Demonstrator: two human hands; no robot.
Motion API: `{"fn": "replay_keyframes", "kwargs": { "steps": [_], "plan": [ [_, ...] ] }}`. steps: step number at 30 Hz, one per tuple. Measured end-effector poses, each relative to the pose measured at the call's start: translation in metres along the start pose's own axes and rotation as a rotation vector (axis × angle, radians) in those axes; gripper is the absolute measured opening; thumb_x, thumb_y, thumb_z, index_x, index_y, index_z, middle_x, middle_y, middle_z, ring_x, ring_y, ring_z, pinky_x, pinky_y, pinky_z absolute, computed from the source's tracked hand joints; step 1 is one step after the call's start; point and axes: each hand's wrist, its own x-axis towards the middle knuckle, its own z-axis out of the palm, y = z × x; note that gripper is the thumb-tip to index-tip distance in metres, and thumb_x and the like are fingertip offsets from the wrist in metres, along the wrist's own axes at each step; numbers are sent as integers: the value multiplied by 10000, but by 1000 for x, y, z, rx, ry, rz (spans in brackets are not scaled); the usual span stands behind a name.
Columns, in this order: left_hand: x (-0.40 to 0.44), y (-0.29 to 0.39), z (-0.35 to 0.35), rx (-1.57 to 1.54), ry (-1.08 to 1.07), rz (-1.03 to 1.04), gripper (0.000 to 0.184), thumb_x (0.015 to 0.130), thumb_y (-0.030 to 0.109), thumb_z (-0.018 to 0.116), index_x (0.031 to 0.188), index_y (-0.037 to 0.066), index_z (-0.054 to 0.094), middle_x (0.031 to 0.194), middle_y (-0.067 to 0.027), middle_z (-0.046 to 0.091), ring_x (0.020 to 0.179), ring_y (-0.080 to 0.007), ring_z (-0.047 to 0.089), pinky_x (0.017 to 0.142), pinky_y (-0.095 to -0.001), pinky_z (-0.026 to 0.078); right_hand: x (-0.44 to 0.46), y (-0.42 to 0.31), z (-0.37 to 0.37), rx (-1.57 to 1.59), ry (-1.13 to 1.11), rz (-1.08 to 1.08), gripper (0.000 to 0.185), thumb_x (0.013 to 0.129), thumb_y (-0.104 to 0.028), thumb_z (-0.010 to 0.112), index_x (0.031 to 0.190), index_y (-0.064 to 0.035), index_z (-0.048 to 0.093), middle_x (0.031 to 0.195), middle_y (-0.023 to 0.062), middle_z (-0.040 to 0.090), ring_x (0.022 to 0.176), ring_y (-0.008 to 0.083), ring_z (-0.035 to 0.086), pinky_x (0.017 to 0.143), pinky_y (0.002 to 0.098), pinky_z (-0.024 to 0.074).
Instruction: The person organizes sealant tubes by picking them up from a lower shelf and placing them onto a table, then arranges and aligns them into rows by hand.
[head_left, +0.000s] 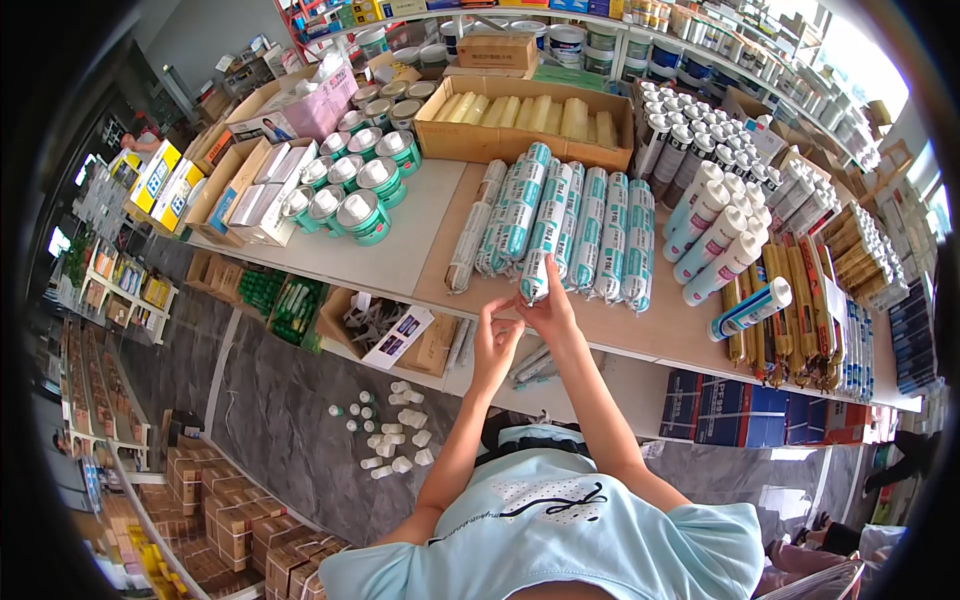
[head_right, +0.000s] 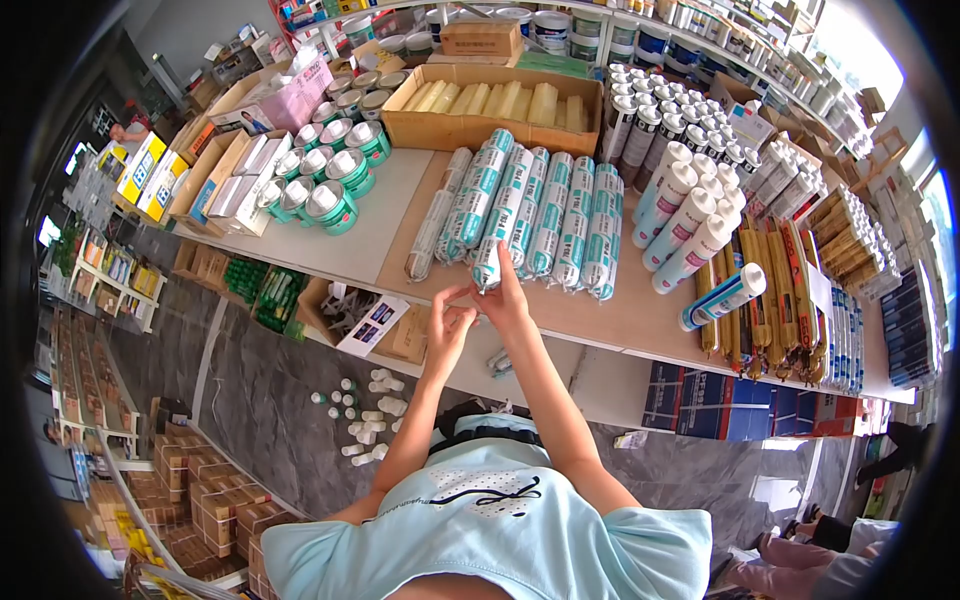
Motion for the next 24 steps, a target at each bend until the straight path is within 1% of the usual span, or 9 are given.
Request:
{"fn": "replay_keyframes", "kwargs": {
  "steps": [2,5,7,8,10,13,16,18,24],
  "plan": [
    [-1,0,0,20,-2,3,421,873,33,615,1246,11,422,1230,-114,525,856,-100,576,682,-213,481,-1,1,2,14,33,-6,417,791,-475,724,1039,-174,578,898,30,630,813,171,586,699,339,447],
    [-1,3,0,50,-2,9,412,875,26,609,1245,9,427,1201,-106,534,851,-94,570,679,-213,481,4,1,-6,9,4,-13,434,821,-524,667,1037,-158,580,884,35,630,812,183,586,706,370,453],
    [-2,7,2,60,-3,10,407,877,22,606,1244,8,430,1178,-100,539,850,-92,567,678,-212,481,2,-3,-17,28,-365,112,537,822,-590,603,1064,-112,565,940,57,604,830,201,569,757,406,464],
    [-3,9,3,43,-10,5,397,880,22,603,1240,8,436,1150,-92,541,847,-89,563,684,-212,479,2,1,-22,29,-363,108,537,822,-590,603,1064,-112,565,940,57,604,830,201,569,757,406,464],
    [-3,9,3,27,-18,1,387,884,22,600,1236,8,441,1122,-84,543,844,-86,559,690,-212,478,-12,8,-12,57,-230,32,658,815,-676,503,1146,-109,548,1039,37,599,943,206,555,866,446,437],
    [-4,6,1,36,-17,-20,368,890,25,596,1229,15,454,1079,-72,543,833,-81,550,691,-211,468,-16,10,-21,1,-340,72,626,868,-653,463,1230,-145,522,1143,20,575,1038,187,523,887,392,432],
    [-5,5,-2,32,-17,-24,350,888,29,599,1214,23,472,1088,-70,550,825,-76,544,685,-207,456,-15,13,-27,-60,-344,79,635,872,-652,469,1244,-139,514,1143,29,576,1058,214,525,896,399,434],
    [-5,3,-6,131,-54,-25,361,888,17,570,1230,-5,456,1163,-129,529,856,-143,594,758,-303,546,-9,16,-31,-73,-318,74,639,868,-647,486,1241,-130,515,1149,33,573,1072,227,522,906,409,431],
    [-5,6,-6,137,-60,-23,353,891,37,579,1222,3,462,1177,-123,528,863,-131,584,774,-300,538,0,25,-34,-39,-215,52,659,846,-649,525,1217,-104,523,1126,30,581,1122,260,509,908,442,441]
  ]
}}
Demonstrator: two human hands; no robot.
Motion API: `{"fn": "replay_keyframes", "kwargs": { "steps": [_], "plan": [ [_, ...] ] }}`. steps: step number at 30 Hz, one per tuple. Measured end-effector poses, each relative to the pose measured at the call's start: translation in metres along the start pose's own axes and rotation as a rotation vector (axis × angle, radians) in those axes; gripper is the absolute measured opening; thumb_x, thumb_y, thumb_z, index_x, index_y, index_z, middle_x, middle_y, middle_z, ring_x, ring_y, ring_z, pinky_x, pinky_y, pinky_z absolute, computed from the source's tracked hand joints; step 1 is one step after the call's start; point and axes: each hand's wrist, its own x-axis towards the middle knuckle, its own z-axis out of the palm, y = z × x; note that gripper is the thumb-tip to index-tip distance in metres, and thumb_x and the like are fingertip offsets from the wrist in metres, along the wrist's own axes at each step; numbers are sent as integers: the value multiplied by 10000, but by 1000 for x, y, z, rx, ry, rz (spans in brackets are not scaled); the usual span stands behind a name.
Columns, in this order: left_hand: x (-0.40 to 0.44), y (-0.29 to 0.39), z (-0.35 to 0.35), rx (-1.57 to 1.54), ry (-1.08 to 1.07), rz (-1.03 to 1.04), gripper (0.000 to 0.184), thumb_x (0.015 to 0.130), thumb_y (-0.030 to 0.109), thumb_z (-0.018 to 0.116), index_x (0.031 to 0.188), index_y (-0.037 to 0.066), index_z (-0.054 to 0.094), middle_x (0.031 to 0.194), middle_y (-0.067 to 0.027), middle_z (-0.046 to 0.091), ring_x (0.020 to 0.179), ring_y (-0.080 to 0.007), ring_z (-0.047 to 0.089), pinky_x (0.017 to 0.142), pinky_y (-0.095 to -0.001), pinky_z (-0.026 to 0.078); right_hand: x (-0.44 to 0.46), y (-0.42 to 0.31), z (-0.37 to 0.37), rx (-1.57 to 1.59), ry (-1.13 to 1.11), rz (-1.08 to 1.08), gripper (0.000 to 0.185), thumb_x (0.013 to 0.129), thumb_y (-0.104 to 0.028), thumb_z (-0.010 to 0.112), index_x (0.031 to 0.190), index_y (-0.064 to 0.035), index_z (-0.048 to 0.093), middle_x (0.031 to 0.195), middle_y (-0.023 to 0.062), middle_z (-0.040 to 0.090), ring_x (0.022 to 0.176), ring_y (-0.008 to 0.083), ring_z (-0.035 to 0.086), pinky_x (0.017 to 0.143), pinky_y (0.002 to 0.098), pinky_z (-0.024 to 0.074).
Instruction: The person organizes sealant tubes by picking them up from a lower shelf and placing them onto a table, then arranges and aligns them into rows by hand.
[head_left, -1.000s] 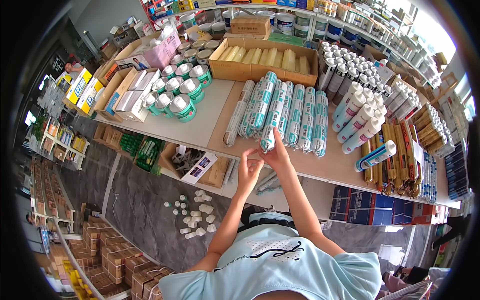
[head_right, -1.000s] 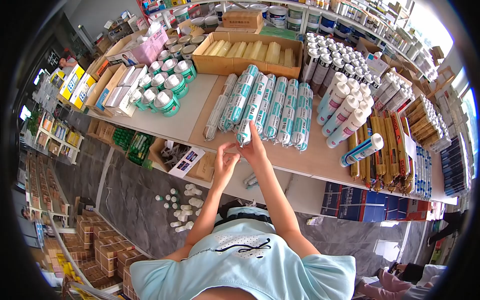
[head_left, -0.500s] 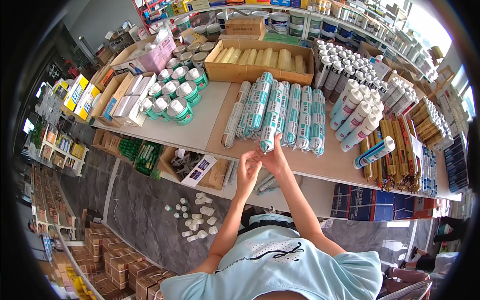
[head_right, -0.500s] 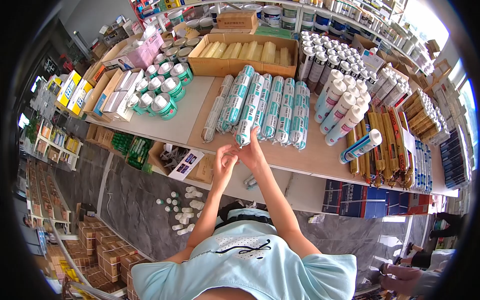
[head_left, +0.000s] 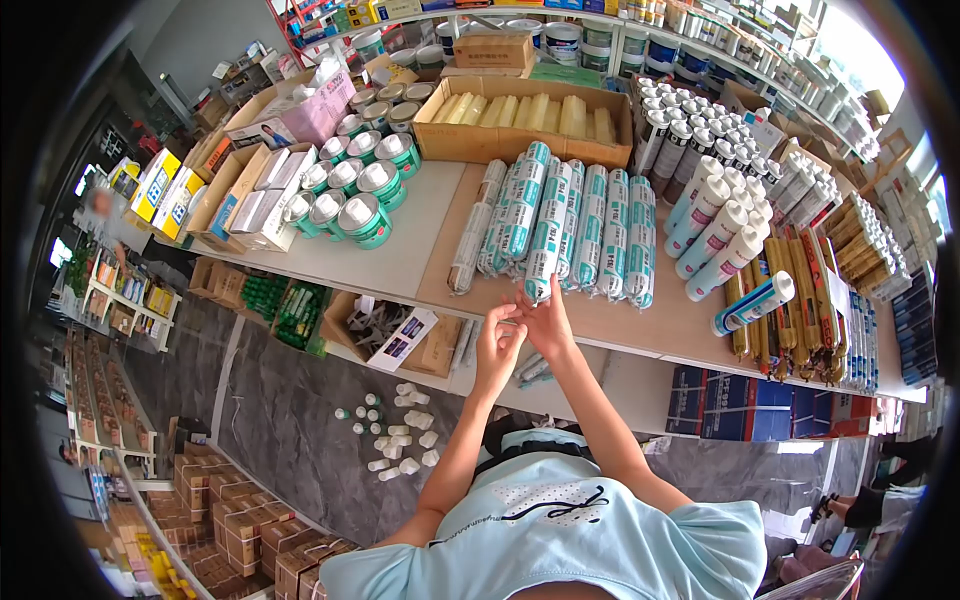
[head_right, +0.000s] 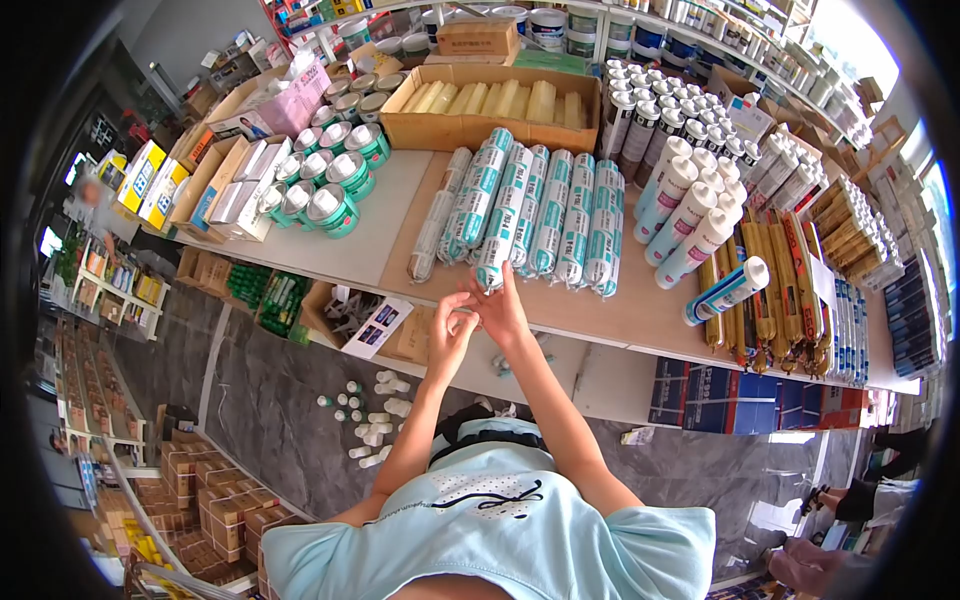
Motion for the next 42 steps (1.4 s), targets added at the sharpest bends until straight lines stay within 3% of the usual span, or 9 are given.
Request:
{"fn": "replay_keyframes", "kwargs": {
  "steps": [5,8,15,19,21,26,28,33,42],
  "plan": [
    [8,18,7,71,17,61,342,883,54,603,1201,21,482,1131,-96,576,862,-115,572,735,-261,497,-7,-2,5,-42,28,-43,694,845,-679,487,1206,-88,524,1074,56,602,1083,276,552,869,448,470],
    [20,2,8,110,29,101,262,881,117,637,1103,17,542,969,-79,648,780,-124,602,645,-259,485,-17,-8,12,-90,-196,24,755,848,-729,370,1178,-70,533,973,105,625,849,273,639,773,436,508],
    [26,1,19,170,-27,-3,288,933,274,595,895,-12,602,680,-69,624,636,-119,599,584,-268,459,-14,-35,-19,-126,-90,126,527,900,-533,538,1153,-74,591,965,48,649,872,224,631,816,379,494],
    [30,-1,18,160,-30,14,327,954,274,560,832,-27,605,647,-62,600,610,-96,559,572,-255,434,-46,-83,11,-1181,154,-514,221,901,-211,611,991,-22,680,837,18,680,689,69,601,599,212,465],
    [30,-4,15,114,-84,11,337,960,267,548,801,-25,603,649,-48,592,611,-82,555,573,-245,434,-52,-98,41,-1022,249,-721,203,900,-168,592,996,-8,673,792,10,678,652,51,581,565,198,440],
    [27,10,16,117,-105,-36,283,969,233,539,819,2,607,691,-12,586,634,-58,556,595,-205,451,-31,-133,107,-1382,175,-982,257,948,-182,526,1084,8,633,981,144,688,910,205,663,833,311,495],
    [27,12,17,96,-105,-36,280,968,231,540,822,2,609,690,-10,585,634,-55,555,594,-201,451,-18,-137,117,-1746,55,-1193,385,986,-254,442,1246,17,524,1238,224,565,1220,310,509,1087,415,312],
    [28,14,14,144,-110,-35,281,967,225,542,800,3,581,682,-1,561,621,-54,516,591,-206,417,26,-126,55,-2174,-158,-847,534,1011,-326,327,1354,80,371,1445,220,347,1382,314,268,1151,436,167],
    [30,19,15,22,-132,-51,298,961,240,545,804,-6,607,638,-13,551,583,-55,503,542,-218,394,7,-134,106,-2003,-78,-1239,528,989,-319,397,1352,64,403,1433,184,389,1382,283,283,1159,459,105]
  ]
}}
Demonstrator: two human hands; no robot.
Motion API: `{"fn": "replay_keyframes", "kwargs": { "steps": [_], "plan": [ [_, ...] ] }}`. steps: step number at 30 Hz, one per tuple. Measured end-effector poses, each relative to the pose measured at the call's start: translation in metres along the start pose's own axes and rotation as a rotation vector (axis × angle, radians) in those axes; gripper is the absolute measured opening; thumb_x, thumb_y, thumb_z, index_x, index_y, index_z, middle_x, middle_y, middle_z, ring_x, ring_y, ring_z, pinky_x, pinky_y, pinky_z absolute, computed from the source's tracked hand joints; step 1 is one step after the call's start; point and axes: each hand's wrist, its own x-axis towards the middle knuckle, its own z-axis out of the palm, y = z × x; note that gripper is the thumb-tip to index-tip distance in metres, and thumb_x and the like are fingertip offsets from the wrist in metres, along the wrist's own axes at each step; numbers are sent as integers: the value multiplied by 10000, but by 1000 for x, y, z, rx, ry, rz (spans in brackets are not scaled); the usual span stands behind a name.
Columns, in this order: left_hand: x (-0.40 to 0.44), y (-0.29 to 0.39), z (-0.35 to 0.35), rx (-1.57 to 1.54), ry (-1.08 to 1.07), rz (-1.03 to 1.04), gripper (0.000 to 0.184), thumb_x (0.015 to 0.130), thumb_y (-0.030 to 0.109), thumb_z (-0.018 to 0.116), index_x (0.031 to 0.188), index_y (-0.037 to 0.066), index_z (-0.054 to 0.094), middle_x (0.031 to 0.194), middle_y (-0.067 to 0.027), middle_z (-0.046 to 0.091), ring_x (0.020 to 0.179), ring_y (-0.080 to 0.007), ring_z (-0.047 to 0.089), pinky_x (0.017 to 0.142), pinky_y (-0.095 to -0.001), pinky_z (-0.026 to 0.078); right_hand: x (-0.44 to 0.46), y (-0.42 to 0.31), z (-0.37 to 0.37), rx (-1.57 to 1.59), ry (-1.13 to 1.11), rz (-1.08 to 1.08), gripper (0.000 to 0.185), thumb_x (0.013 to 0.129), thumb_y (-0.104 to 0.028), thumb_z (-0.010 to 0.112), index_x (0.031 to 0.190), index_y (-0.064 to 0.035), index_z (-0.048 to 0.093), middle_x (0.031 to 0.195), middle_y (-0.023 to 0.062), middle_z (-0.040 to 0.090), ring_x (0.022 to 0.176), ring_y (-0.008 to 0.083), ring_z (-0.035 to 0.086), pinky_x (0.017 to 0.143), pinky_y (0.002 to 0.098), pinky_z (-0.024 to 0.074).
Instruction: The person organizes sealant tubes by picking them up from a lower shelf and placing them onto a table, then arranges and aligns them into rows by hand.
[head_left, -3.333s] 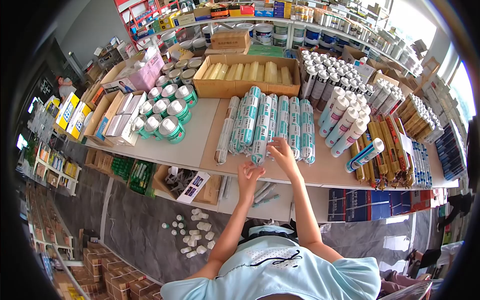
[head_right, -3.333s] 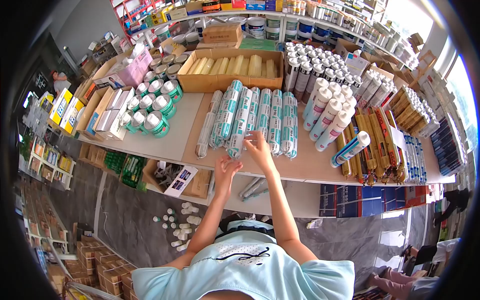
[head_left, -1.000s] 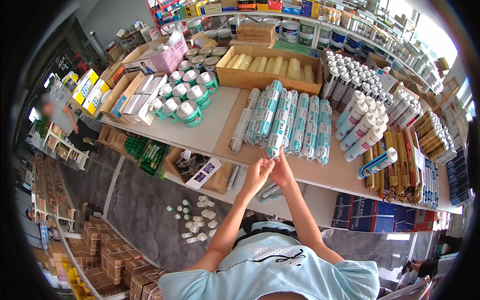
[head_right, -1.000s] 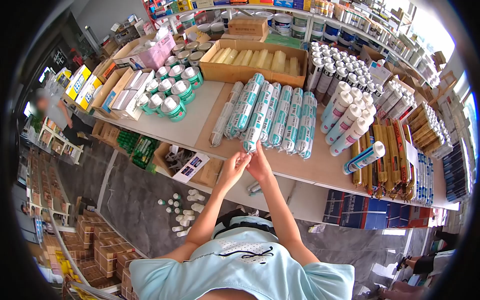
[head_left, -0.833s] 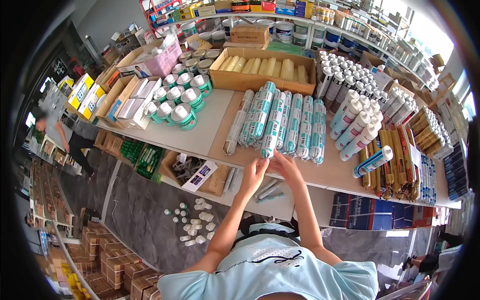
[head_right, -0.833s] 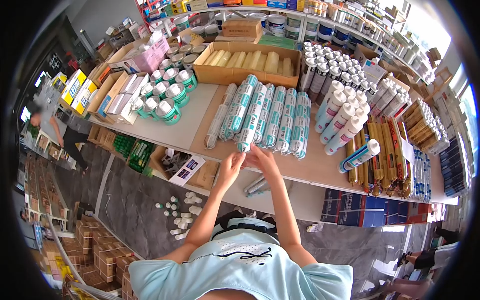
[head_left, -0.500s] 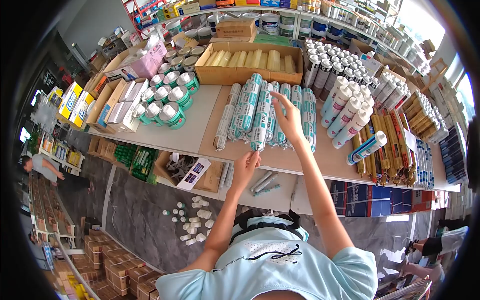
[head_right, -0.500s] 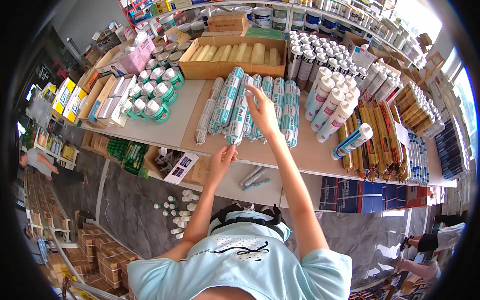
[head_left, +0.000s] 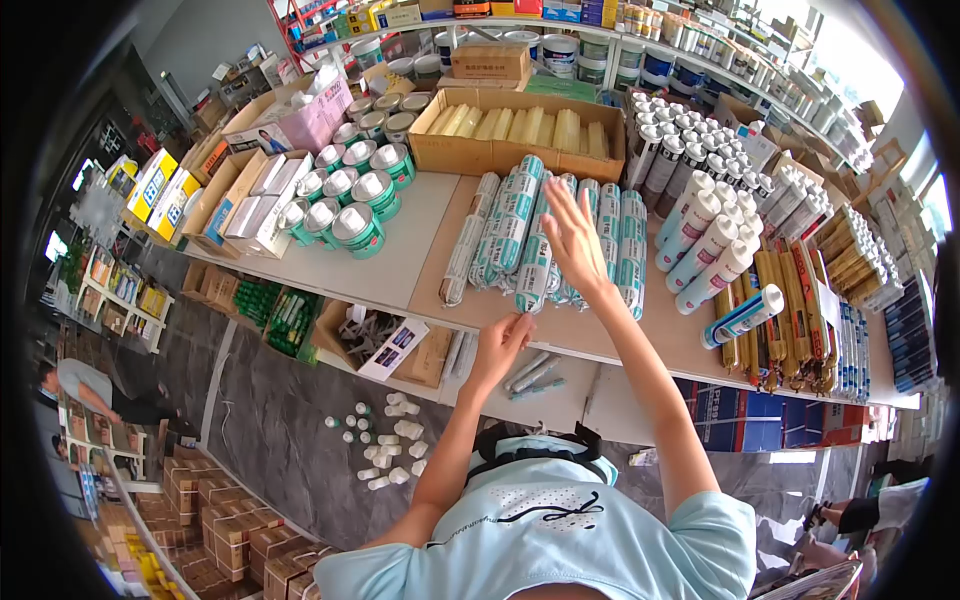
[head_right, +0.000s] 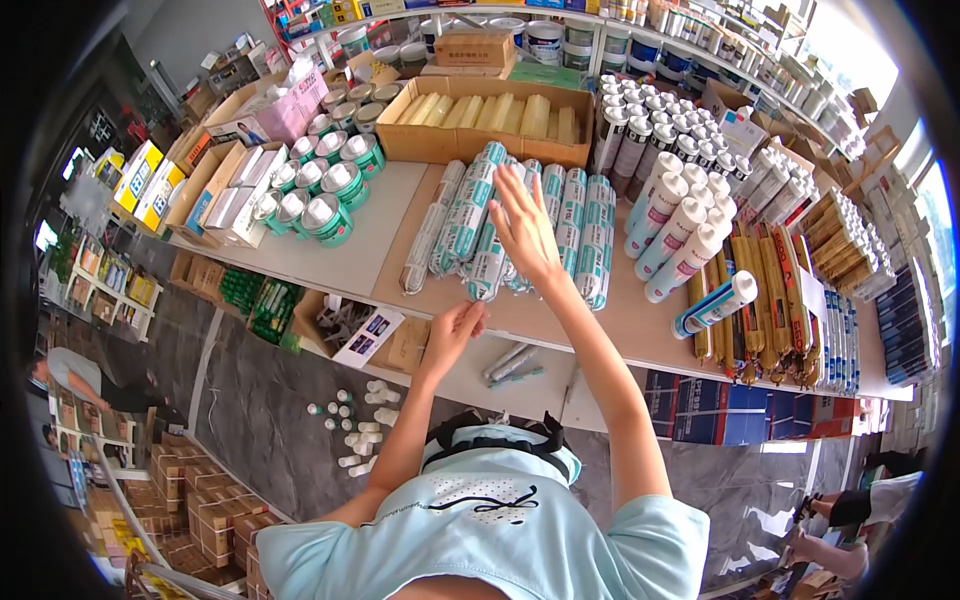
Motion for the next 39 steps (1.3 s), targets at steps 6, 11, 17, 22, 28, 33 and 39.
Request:
{"fn": "replay_keyframes", "kwargs": {
  "steps": [6,11,17,22,28,33,39],
  "plan": [
    [-9,-2,-1,-5,32,-44,248,965,211,544,866,0,627,652,7,550,561,-41,486,505,-201,367,-32,30,48,39,-209,31,557,970,-312,387,1373,72,358,1451,219,342,1393,348,233,1148,445,164],
    [-5,-6,-4,-40,-15,1,252,961,215,550,849,-3,608,646,15,547,556,-41,478,504,-203,365,-36,33,49,-35,-206,-15,571,948,-271,432,1383,82,321,1437,234,355,1375,356,269,1146,432,179],
    [0,-7,-4,-46,-45,-13,261,963,237,548,839,13,598,693,8,563,549,-57,525,501,-207,404,-30,17,22,344,0,353,430,886,-133,539,1284,13,466,1343,236,455,1242,387,446,1021,410,370],
    [13,-16,2,-75,2,-19,287,970,267,533,857,12,600,705,-10,566,532,-74,552,478,-211,415,-48,27,24,468,64,504,207,856,-78,558,1036,5,618,1031,179,636,971,320,613,867,343,470],
    [40,-19,2,-85,-32,-41,286,974,263,518,949,-1,624,740,-38,587,516,-122,619,441,-210,421,-69,10,27,447,27,449,312,837,-53,551,1143,5,567,1146,210,595,1046,364,588,903,376,459],
    [52,-14,4,-11,-17,-38,285,975,242,506,998,-9,638,756,-59,611,520,-140,637,434,-218,429,-77,-4,28,384,54,430,380,849,-36,534,1227,4,534,1233,199,559,1148,353,545,964,368,427],
    [51,-8,4,45,-2,-25,292,963,249,529,983,-19,642,729,-56,627,562,-133,651,445,-215,424,-77,-7,24,394,42,415,400,847,-22,538,1247,-3,522,1208,197,566,1115,352,559,935,372,441]
  ]
}}
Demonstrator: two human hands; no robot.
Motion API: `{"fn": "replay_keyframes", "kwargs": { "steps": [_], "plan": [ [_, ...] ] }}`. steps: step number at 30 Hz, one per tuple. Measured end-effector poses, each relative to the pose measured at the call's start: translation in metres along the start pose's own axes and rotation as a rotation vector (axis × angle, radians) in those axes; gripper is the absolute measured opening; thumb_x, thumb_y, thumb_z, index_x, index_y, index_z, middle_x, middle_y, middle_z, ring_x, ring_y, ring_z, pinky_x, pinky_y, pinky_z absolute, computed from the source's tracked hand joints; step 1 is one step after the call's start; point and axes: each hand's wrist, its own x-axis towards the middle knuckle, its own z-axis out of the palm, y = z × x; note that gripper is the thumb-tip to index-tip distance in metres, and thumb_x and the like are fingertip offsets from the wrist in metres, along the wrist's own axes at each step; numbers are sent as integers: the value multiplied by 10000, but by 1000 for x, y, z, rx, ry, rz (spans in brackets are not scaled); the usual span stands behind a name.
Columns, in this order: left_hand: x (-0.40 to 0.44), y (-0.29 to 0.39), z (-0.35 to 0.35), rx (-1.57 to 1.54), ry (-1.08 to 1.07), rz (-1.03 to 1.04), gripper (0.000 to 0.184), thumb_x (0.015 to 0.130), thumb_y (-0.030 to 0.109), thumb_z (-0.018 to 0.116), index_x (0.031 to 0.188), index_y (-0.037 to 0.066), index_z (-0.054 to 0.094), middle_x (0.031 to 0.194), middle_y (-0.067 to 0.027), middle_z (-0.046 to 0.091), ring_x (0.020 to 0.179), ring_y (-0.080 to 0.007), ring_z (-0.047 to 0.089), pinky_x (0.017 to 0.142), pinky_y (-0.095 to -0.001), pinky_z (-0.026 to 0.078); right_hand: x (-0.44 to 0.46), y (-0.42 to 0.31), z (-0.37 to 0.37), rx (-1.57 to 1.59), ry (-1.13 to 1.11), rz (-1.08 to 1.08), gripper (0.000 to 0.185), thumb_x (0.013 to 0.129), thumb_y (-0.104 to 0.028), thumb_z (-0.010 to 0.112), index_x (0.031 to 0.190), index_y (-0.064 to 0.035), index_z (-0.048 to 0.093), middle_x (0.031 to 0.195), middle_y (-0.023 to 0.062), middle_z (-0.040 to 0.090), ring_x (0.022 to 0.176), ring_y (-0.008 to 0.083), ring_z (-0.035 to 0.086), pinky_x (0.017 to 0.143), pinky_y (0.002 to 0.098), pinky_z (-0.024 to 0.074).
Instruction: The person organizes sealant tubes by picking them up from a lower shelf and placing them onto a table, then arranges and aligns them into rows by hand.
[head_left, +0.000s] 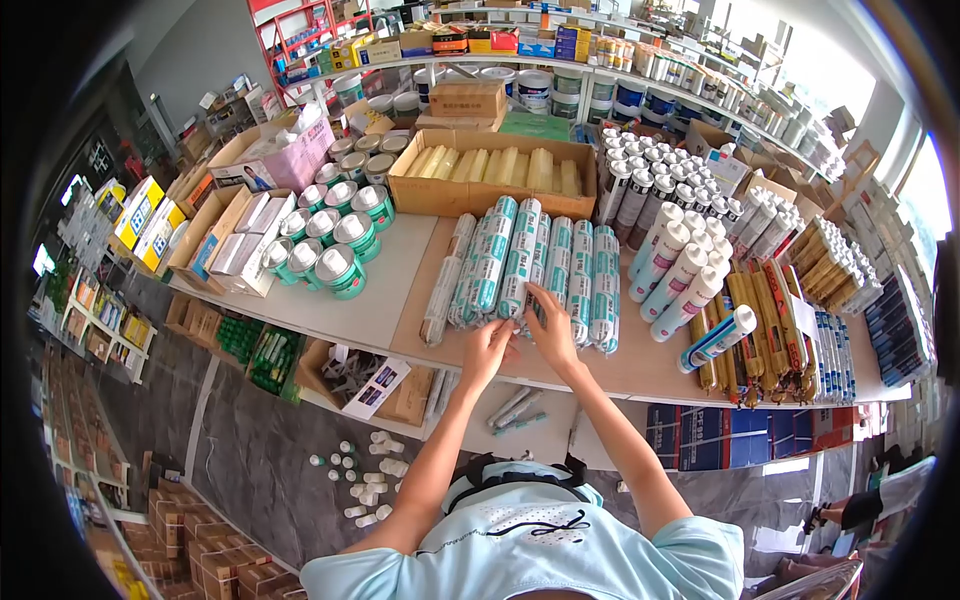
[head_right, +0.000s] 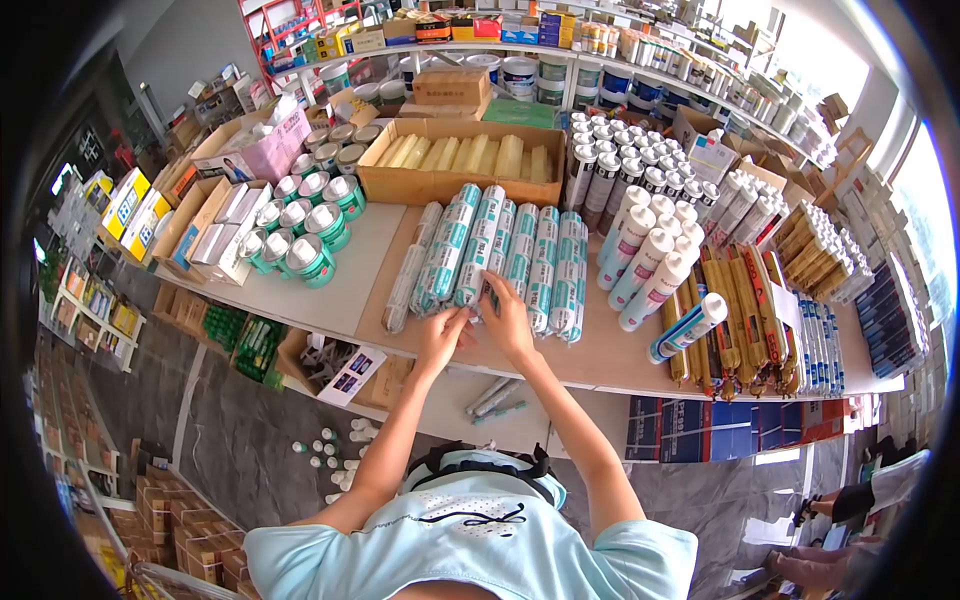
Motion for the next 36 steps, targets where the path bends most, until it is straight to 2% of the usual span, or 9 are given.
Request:
{"fn": "replay_keyframes", "kwargs": {
  "steps": [4,8,14,17,18,20,21,30,36],
  "plan": [
    [-1,-3,1,-8,19,19,282,958,263,543,977,2,649,699,-38,631,592,-119,654,469,-209,425,-1,4,0,-16,-13,-18,405,851,-54,525,1255,-27,511,1236,190,549,1089,393,551,912,401,449],
    [-7,-1,2,0,32,25,275,954,272,551,971,15,645,716,-35,640,629,-112,656,490,-200,426,-5,6,-1,-15,-10,-28,404,845,-49,533,1248,-26,514,1238,187,549,1082,393,554,904,402,453],
    [-35,-13,-4,-16,42,4,167,930,118,549,1043,6,599,792,-38,638,664,-123,660,536,-226,483,-36,-17,1,-89,-17,-67,423,835,-22,543,1257,-30,504,1299,194,508,1127,382,535,936,400,454],
    [-54,-18,-8,-12,75,2,174,924,95,549,1066,6,592,811,-42,643,673,-122,659,549,-233,499,-68,-14,7,-218,-68,-254,443,849,-10,545,1286,-43,484,1360,167,469,1206,370,489,956,401,448],
    [-62,-20,-9,-10,92,14,179,923,97,550,1072,8,594,820,-44,647,675,-119,658,552,-233,502,-80,-14,8,-213,-94,-254,443,849,-10,545,1286,-43,484,1360,167,469,1206,370,489,956,401,448],
    [-76,-21,-10,0,118,-1,196,921,104,562,1093,16,595,833,-47,651,703,-104,649,557,-232,502,-104,-18,12,-146,-176,-161,457,832,1,546,1284,-31,486,1362,206,452,1173,389,506,928,418,470],
    [-83,-21,-11,21,124,-14,197,925,110,562,1094,15,595,843,-51,650,716,-100,644,564,-231,498,-115,-21,14,-70,-220,-38,467,838,-6,548,1298,-47,479,1366,194,451,1179,393,501,927,421,471],
    [-148,-27,-4,-37,243,-21,204,967,155,529,1101,17,597,870,-49,637,732,-93,616,607,-226,479,-162,9,20,-12,-367,51,455,851,-31,553,1298,-35,467,1335,193,477,1179,393,503,951,417,450],
    [-191,-40,1,-73,280,-127,202,970,154,524,1097,12,591,862,-64,635,714,-107,623,593,-226,487,-185,32,27,-17,-503,119,461,850,-42,535,1299,-3,440,1315,236,473,1169,417,495,959,433,439]
  ]
}}
